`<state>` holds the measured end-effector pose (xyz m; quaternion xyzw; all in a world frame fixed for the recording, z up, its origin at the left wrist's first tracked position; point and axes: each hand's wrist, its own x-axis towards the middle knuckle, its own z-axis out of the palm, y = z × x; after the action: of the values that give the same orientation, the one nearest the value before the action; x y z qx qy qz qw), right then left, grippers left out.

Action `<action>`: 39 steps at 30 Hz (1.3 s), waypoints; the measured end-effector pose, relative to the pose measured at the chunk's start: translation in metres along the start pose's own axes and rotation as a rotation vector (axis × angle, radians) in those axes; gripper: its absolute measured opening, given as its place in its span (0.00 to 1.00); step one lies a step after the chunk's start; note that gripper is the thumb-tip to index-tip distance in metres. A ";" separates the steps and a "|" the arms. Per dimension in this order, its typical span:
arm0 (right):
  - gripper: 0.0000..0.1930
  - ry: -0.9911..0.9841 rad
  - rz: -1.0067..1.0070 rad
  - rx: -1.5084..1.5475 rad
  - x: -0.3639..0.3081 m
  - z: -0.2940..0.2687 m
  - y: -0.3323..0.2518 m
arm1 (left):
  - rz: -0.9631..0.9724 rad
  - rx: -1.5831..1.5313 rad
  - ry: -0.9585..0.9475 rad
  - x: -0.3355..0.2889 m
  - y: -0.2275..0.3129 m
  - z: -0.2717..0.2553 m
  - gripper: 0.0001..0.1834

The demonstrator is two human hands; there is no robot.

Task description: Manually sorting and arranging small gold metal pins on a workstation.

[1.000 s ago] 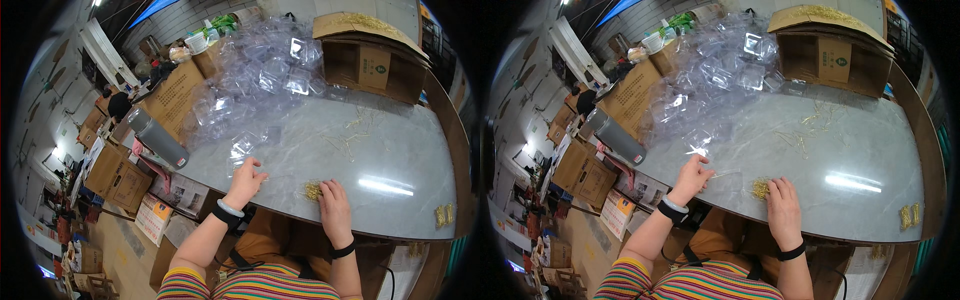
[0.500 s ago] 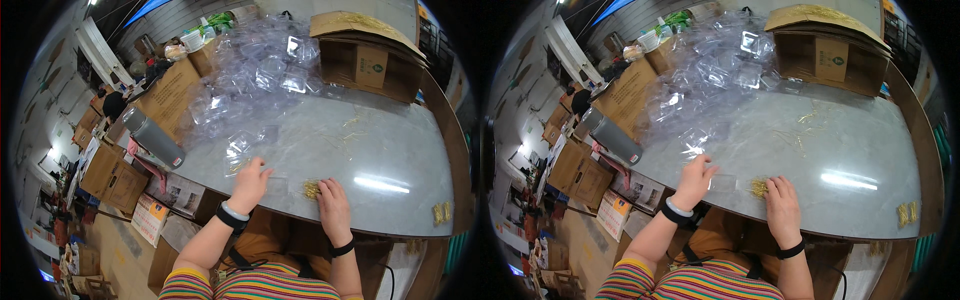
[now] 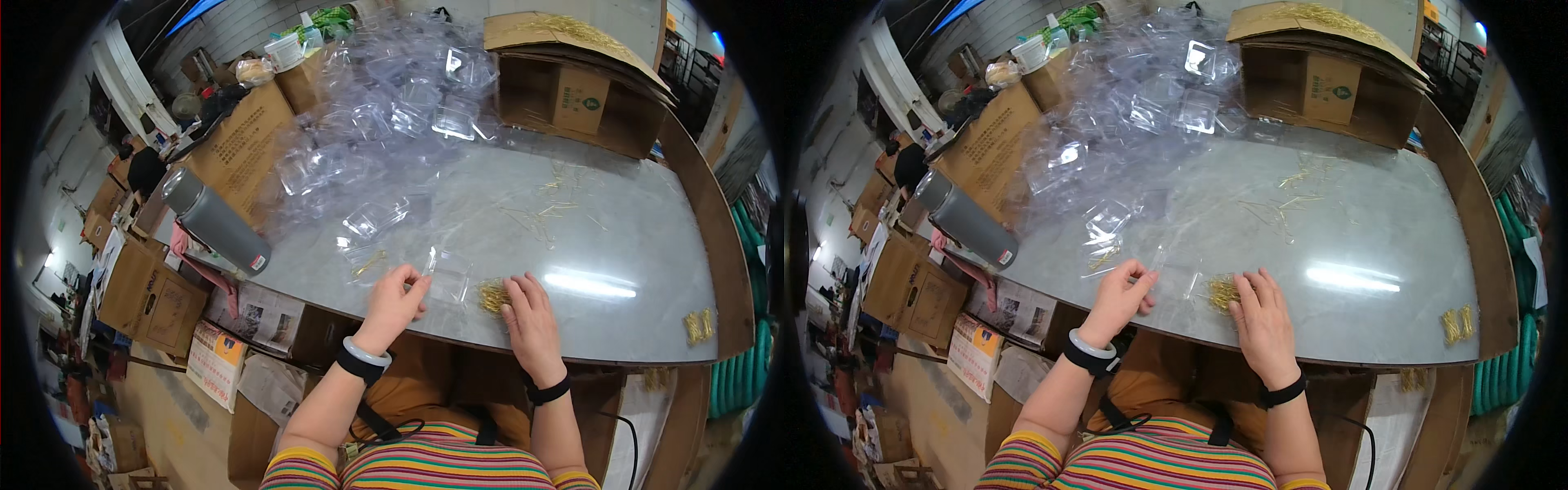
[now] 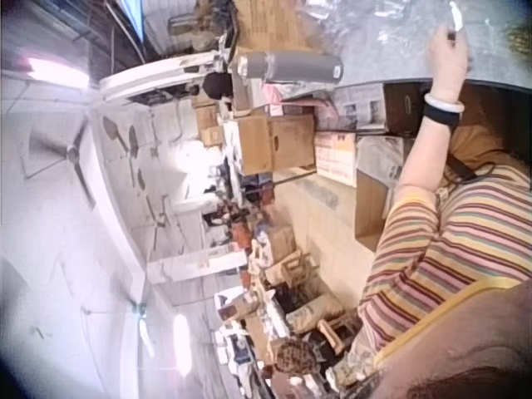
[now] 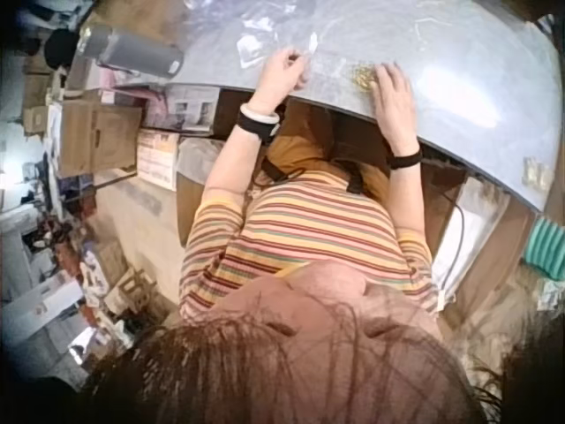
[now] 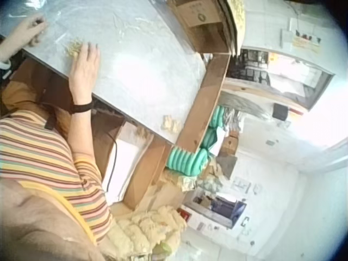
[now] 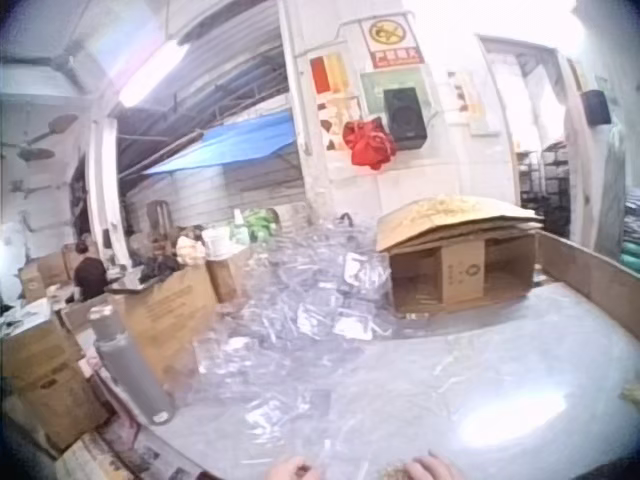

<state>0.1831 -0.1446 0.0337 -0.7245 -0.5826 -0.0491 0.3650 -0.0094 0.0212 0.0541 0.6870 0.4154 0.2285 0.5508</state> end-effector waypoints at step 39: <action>0.22 -0.187 -0.183 -0.058 -0.007 -0.002 -0.017 | -0.485 -0.837 -0.582 -0.071 -0.082 0.032 0.20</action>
<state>0.1669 -0.1503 0.0395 -0.6800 -0.6760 -0.0313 0.2823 -0.0501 -0.0512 -0.0222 0.3295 0.2663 0.0418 0.9049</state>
